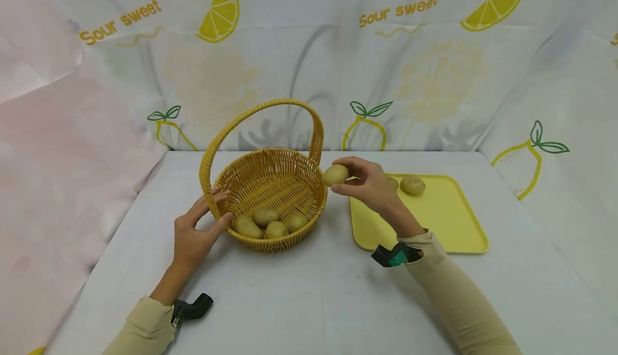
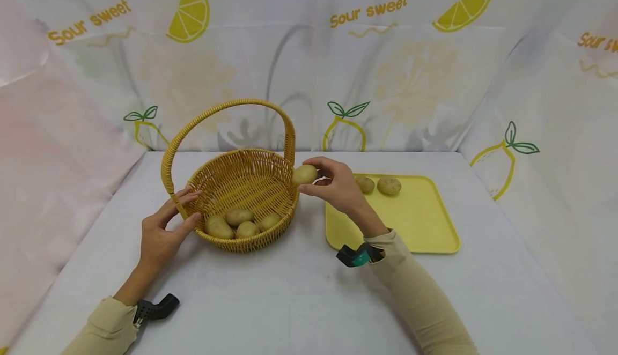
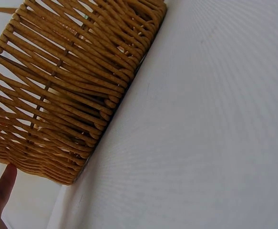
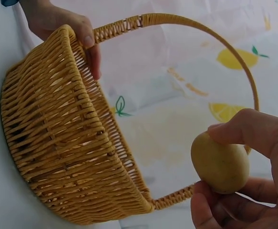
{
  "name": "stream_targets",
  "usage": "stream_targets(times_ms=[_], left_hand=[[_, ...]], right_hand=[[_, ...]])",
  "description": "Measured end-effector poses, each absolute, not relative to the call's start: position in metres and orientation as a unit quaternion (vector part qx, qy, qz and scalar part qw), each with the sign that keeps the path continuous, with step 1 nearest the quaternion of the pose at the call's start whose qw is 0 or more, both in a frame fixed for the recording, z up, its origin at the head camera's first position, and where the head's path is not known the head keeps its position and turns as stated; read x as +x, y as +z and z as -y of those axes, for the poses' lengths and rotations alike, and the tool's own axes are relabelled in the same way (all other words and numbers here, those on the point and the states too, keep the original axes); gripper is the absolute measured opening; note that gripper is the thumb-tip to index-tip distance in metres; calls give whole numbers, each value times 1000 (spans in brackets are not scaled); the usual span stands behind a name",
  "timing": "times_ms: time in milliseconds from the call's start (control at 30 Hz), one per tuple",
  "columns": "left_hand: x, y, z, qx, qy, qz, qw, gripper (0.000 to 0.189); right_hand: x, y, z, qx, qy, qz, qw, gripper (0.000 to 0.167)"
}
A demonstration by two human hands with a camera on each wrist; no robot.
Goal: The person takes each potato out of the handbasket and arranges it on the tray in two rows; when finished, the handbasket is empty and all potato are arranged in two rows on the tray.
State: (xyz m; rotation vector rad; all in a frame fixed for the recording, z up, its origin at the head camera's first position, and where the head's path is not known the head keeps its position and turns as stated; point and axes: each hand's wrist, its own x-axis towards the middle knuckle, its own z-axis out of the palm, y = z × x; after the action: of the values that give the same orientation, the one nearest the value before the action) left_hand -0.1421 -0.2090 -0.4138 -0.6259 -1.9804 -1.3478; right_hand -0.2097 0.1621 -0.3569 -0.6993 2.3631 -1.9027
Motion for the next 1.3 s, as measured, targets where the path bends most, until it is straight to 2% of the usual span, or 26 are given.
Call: stream_targets(times_ms=[1300], left_hand=[[-143,-415,209,-235,-513,758,326,39]], right_hand=[[-199,-359,-227,-166,-590,-790,-31,48]])
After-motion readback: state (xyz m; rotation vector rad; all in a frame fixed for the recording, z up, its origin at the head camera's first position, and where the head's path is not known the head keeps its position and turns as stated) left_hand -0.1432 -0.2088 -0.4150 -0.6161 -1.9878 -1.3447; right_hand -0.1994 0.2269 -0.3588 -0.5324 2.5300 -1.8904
